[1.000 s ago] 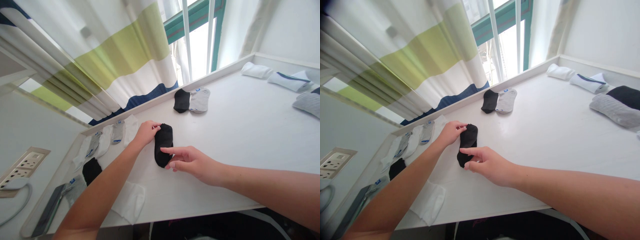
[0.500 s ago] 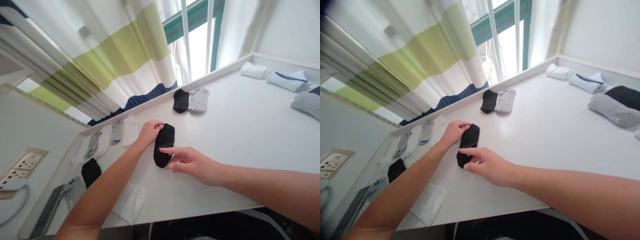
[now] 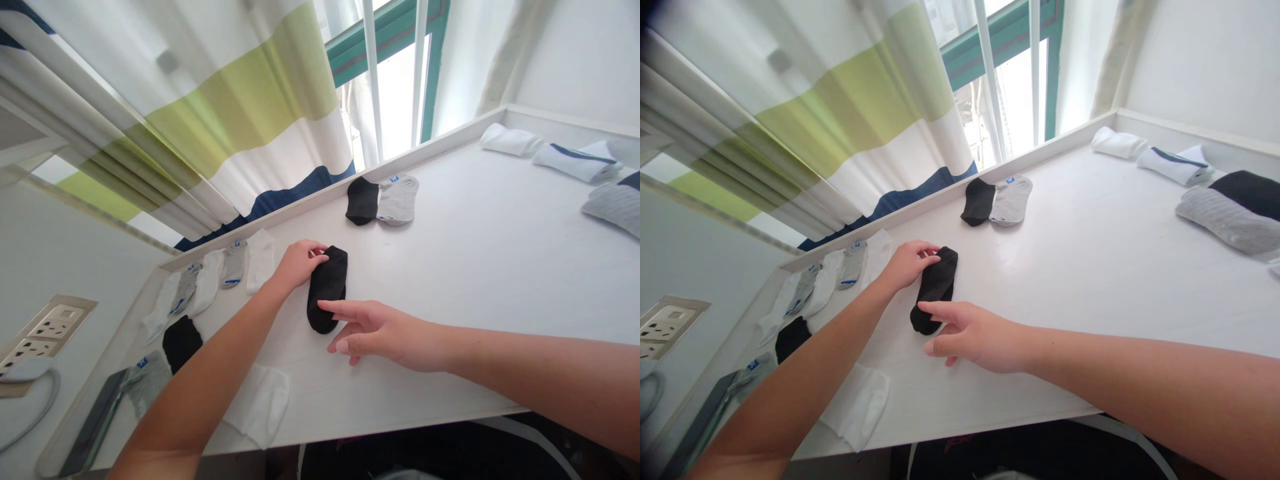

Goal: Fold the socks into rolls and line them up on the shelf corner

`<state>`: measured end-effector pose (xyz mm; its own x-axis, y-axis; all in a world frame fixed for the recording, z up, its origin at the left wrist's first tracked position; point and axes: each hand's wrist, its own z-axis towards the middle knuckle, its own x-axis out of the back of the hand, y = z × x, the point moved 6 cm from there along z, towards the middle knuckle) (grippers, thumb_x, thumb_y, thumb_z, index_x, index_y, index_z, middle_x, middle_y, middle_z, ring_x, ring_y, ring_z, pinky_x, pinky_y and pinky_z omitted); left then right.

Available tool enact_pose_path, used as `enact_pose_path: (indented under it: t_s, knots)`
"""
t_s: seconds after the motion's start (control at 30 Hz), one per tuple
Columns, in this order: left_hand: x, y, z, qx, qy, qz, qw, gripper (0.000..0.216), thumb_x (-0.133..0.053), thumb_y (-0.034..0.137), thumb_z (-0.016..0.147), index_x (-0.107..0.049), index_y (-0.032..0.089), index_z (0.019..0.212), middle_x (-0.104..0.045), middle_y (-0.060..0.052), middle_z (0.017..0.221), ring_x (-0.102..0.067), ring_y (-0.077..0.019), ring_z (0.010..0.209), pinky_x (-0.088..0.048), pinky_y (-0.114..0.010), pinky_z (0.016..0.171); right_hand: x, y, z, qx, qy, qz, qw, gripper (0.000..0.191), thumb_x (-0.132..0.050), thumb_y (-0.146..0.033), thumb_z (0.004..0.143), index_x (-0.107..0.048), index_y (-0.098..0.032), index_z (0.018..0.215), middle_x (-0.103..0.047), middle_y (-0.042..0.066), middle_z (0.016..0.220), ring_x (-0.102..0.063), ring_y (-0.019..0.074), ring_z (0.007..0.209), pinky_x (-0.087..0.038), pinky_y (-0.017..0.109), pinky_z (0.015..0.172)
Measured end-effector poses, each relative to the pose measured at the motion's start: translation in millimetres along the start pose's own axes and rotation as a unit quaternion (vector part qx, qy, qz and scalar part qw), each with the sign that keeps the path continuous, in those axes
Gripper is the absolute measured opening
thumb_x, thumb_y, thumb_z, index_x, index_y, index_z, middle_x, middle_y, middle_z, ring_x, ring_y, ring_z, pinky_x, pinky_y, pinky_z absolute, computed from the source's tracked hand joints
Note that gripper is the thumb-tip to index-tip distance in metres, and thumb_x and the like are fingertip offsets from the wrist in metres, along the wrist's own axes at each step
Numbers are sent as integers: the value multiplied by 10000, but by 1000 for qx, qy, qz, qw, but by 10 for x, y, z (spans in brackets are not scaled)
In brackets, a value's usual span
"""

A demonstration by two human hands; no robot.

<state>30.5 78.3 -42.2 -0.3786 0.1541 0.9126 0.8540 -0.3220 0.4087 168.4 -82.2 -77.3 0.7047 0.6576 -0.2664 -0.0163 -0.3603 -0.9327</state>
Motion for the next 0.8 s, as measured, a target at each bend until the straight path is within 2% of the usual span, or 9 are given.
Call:
enact_pose_path:
  t_s: [0.23,0.37,0.47,0.57,0.7,0.8]
  knots:
    - [-5,-31,8,-4,9,2,1000,277,-702,263,852,-815,213,1099,-780,-42,974,-664,-204,871,-526,-335,904,5,28,-57,-53,11,-53,997,876,-725,-421,895,-320,-269,1657,-747,83,1205,-730,206,895,-480,456,1050]
    - [2,-52,18,-1,14,5,1000,276,-699,263,857,-819,211,1100,-781,-45,973,-663,-208,872,-525,-330,896,17,10,-58,-58,23,-66,996,860,-727,-406,888,-348,-269,1647,-754,82,1213,-735,203,861,-492,444,1028]
    - [7,-54,26,0,14,7,1000,277,-691,253,864,-817,208,1106,-782,-47,989,-662,-209,882,-521,-329,907,16,38,-35,-54,16,-62,997,878,-717,-396,892,-314,-252,1659,-753,88,1234,-725,182,826,-497,439,1030]
    - [11,-53,26,1,14,8,1000,274,-689,247,866,-816,211,1106,-780,-49,999,-661,-211,886,-521,-331,906,1,68,-7,-45,5,-35,998,920,-720,-381,887,-265,-230,1672,-723,116,1315,-724,175,847,-539,407,966]
    - [13,-47,19,3,12,9,1000,264,-695,250,869,-814,219,1102,-775,-47,998,-658,-210,884,-519,-330,904,-50,30,4,-39,-11,57,998,951,-728,-350,883,-231,-187,1677,-598,186,1489,-731,220,1051,-592,329,819]
    - [1,-39,25,3,9,8,1000,259,-698,243,875,-809,208,1106,-766,-51,988,-655,-207,883,-514,-328,906,-81,12,3,-61,-15,99,993,970,-738,-337,882,-213,-136,1673,-581,221,1484,-736,237,1092,-600,303,763]
